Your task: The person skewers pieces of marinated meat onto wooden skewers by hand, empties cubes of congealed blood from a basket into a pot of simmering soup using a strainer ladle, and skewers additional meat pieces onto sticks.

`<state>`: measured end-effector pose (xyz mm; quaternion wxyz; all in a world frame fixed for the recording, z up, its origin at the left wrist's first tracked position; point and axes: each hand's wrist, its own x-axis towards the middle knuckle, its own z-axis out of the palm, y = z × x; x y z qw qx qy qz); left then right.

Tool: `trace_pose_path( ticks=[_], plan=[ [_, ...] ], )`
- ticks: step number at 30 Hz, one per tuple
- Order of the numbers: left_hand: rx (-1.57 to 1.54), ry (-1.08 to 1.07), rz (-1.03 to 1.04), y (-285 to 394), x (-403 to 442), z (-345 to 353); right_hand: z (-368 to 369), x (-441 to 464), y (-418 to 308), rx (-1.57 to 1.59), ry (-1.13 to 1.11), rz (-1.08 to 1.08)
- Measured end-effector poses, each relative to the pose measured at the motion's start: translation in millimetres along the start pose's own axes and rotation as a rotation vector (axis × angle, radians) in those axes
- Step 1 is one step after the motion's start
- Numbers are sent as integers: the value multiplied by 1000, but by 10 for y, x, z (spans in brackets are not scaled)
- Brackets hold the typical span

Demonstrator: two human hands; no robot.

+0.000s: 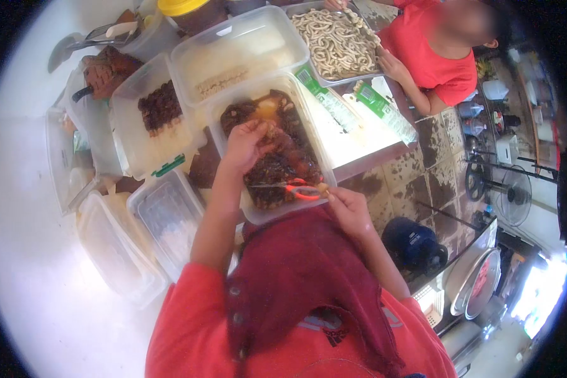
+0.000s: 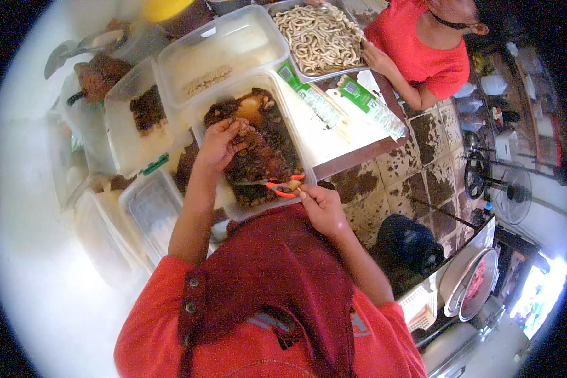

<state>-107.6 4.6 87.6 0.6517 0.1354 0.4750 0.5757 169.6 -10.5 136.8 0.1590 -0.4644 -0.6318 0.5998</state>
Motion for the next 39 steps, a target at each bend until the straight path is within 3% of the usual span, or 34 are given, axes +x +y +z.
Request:
trace_pose_path(
  ticks=[8, 17, 26, 29, 32, 35, 39],
  plan=[
    [242, 105, -29, 145, -101, 73, 49, 11, -14, -63, 77, -44],
    [177, -26, -87, 203, -115, 35, 57, -62, -163, -83, 135, -75],
    [357, -138, -137, 299, -103, -7, 87, -59, -58, -62, 51, -51],
    [207, -97, -148, 276, -118, 38, 81, -42, -79, 20, 49, -101],
    [-412, -87, 163, 125, -185, 397, 49, -31, -215, 225, 30, 8],
    [-672, -78, 102, -147, -191, 624, 28, -72, -341, 388, 25, 62],
    [-780, -66, -28, -169, -196, 840, 47, -85, -276, 479, 47, 60]
  ],
)
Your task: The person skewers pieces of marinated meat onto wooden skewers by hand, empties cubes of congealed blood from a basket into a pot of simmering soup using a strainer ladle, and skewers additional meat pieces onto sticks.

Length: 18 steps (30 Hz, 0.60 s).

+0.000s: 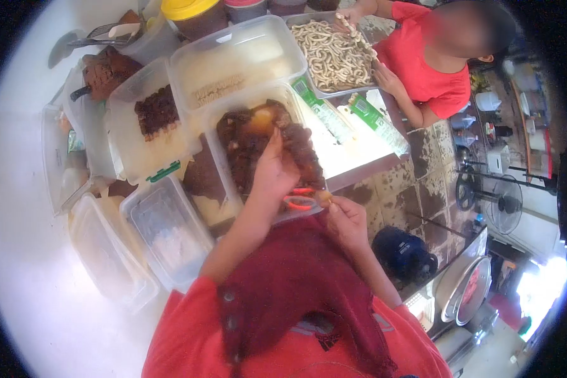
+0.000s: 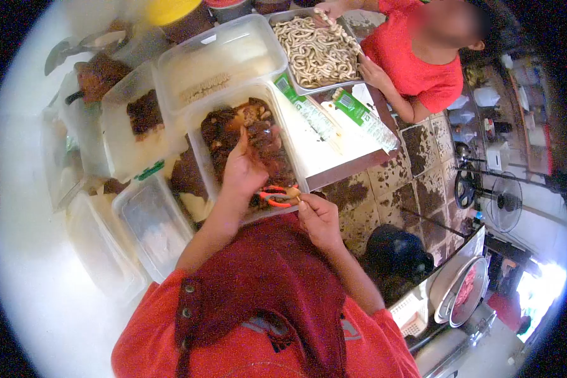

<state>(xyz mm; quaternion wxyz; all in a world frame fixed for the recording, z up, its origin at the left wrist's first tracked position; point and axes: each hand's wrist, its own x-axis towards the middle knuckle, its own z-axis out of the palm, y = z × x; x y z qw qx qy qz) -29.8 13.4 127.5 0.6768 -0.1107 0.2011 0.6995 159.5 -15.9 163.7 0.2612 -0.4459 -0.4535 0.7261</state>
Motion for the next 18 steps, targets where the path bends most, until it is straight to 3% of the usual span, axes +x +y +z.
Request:
trace_pose_path(
  ticks=[13, 18],
  plan=[
    [175, -71, 369, 222, 249, 137, -64, 9, 55, -173, 6, -82],
    [256, -43, 367, 212, 176, 319, -58, 0, 60, -203, 59, -114]
  ],
)
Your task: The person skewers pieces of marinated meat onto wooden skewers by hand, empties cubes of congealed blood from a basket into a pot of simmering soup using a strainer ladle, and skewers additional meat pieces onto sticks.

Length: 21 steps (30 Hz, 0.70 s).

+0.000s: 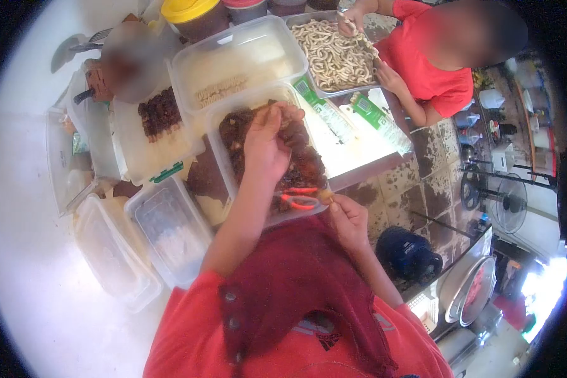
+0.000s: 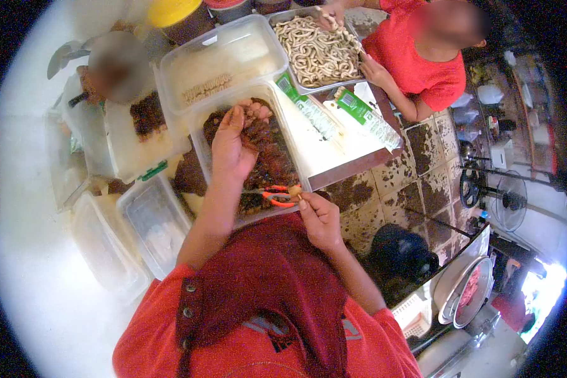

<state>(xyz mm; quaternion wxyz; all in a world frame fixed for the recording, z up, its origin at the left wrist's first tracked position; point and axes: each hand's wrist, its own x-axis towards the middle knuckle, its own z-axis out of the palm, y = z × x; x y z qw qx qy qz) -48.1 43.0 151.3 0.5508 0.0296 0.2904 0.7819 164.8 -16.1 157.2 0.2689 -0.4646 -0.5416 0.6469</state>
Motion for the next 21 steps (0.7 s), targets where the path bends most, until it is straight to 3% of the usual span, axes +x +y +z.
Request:
trace_pose_path(
  ticks=[5, 14, 17, 19, 20, 21],
  plan=[
    [109, -30, 43, 45, -51, 77, 40, 9, -50, -113, 52, -140],
    [432, 28, 33, 221, -25, -5, 94, -14, -162, -275, 116, -193],
    [561, 130, 51, 234, -52, 18, 76, -64, -139, -233, 39, -63],
    [697, 143, 96, 317, -118, 93, 73, -29, 43, -418, -92, -115],
    [682, 271, -9, 353, -173, 158, 57, -41, 4, -455, -131, -148],
    [1106, 36, 86, 384, -172, 53, 34, -35, -25, -491, -169, -183]
  ],
)
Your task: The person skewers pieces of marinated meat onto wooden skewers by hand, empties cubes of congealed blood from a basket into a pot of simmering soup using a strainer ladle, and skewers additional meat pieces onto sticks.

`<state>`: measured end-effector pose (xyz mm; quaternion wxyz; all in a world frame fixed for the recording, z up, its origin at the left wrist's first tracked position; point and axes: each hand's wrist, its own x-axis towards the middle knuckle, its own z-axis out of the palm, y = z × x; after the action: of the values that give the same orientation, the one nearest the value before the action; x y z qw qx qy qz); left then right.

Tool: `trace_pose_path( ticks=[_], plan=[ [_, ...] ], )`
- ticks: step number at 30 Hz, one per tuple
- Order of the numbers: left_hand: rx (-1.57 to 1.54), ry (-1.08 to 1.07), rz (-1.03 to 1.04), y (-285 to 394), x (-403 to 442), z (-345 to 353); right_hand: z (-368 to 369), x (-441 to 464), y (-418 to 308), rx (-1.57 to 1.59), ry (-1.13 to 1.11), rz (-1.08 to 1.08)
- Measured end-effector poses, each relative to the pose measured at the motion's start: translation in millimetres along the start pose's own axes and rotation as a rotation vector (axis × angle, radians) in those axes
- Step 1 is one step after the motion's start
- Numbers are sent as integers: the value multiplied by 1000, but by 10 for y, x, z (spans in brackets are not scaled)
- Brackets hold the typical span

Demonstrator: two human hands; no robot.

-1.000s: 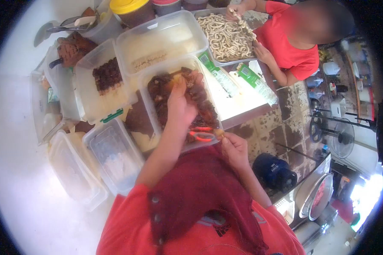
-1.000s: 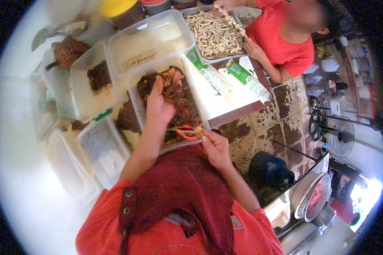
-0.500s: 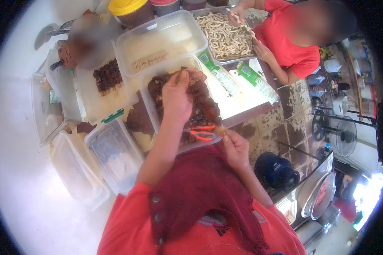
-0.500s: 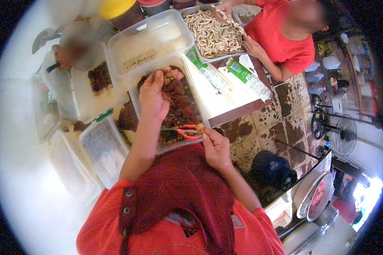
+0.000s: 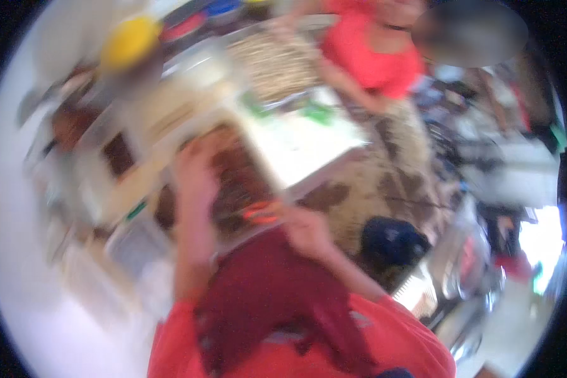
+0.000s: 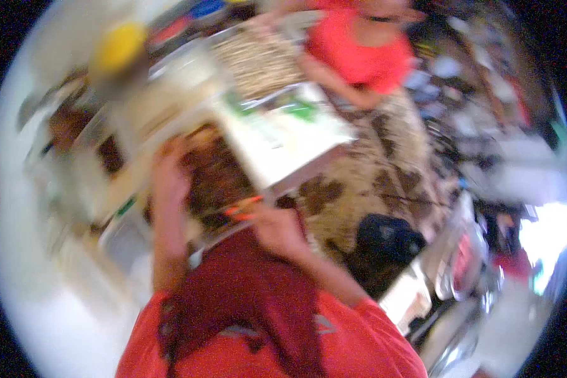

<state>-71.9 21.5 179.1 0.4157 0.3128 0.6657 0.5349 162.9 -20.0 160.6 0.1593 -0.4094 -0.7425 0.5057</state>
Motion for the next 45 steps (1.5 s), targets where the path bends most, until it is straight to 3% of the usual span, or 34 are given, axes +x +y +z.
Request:
trace_pose_path(
  ticks=[1, 2, 3, 4, 5, 7, 10, 11, 13, 16, 19, 23, 26, 29, 35, 38, 41, 45],
  plan=[
    [561, -48, 288, -86, 14, -61, -44, 15, -1, -35, -31, -41],
    [923, 16, 575, -169, 35, -107, -58, -10, 9, -143, -9, -92],
    [877, 2, 665, -196, 17, -114, -6, -3, 58, 129, 123, -221],
    [673, -75, 488, -235, 61, -67, 24, 25, 122, 178, 169, -274],
    [468, -110, 311, -264, 89, -28, 0, 59, 109, 151, 71, -200],
    [-329, -59, 33, -833, 413, -236, 45, 85, 149, 93, 171, -224],
    [-344, -16, -69, -573, 370, -95, -196, 11, -194, 66, 125, -30],
    [-366, 16, -152, -460, 308, -26, -175, -5, -156, 60, 189, -96],
    [-230, 47, -58, -450, 383, -48, -44, 9, -92, 50, 313, -221],
    [-3, 40, 35, -642, 460, -212, -82, 43, 4, 16, 34, -26],
    [97, 40, -9, -373, 276, -114, -126, 4, -27, 55, 63, -100],
    [539, -98, 207, -390, 332, -319, -187, -27, -149, 8, 37, -91],
    [292, -126, -20, 46, 22, -80, -132, -22, -156, 0, 49, -92],
    [-91, -219, -170, -192, 146, -247, -33, -11, -92, -40, 86, -135],
    [773, -389, 662, -220, 89, -406, -10, -24, -9, -38, 160, -239],
    [860, -403, 764, -312, 170, -480, -63, -49, -33, -86, 119, -228],
    [869, -487, 591, -187, 106, -487, -58, -64, -159, -115, 127, -176],
    [884, -533, 800, -359, 264, -632, 17, -19, -109, -147, 129, -202]
  ],
)
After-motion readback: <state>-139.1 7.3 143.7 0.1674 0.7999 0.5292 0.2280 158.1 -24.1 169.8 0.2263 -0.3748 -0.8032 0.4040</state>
